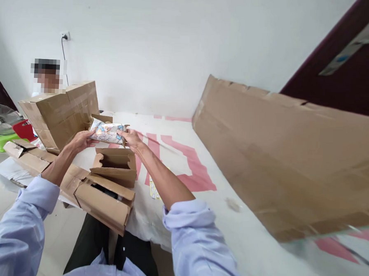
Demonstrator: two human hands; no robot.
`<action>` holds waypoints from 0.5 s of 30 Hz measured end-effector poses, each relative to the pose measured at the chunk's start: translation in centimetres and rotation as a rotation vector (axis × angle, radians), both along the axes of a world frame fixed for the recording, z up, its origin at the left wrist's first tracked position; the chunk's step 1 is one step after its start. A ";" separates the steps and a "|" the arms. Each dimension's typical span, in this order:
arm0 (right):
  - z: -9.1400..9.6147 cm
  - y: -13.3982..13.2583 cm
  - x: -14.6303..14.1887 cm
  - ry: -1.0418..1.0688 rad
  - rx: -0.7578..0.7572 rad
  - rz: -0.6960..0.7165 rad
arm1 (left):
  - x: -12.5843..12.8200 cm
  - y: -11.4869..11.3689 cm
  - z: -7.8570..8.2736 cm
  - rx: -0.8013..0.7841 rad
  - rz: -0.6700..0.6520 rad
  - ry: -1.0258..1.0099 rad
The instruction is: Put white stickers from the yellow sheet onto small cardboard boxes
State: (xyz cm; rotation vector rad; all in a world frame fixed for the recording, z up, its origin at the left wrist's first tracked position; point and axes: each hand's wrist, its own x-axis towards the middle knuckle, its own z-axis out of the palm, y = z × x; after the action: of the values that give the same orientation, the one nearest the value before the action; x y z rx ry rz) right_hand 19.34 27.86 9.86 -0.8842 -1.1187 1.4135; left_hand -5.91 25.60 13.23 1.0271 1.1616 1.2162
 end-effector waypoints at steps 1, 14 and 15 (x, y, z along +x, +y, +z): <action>-0.3 0.2 -0.1 -0.008 -0.015 0.005 | -0.2 0.2 -0.6 -0.018 0.007 0.007; -0.8 1.1 -0.5 -0.024 -0.079 0.017 | -0.7 1.1 -2.9 -0.077 0.050 0.004; -0.8 1.2 -0.5 -0.025 -0.082 0.015 | -0.6 1.1 -2.9 -0.077 0.053 0.002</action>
State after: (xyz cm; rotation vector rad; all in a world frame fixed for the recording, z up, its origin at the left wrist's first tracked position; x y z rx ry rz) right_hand 18.81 29.06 9.10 -0.9559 -1.0940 1.4731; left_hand -6.53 26.73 10.31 0.9454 1.2348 1.2020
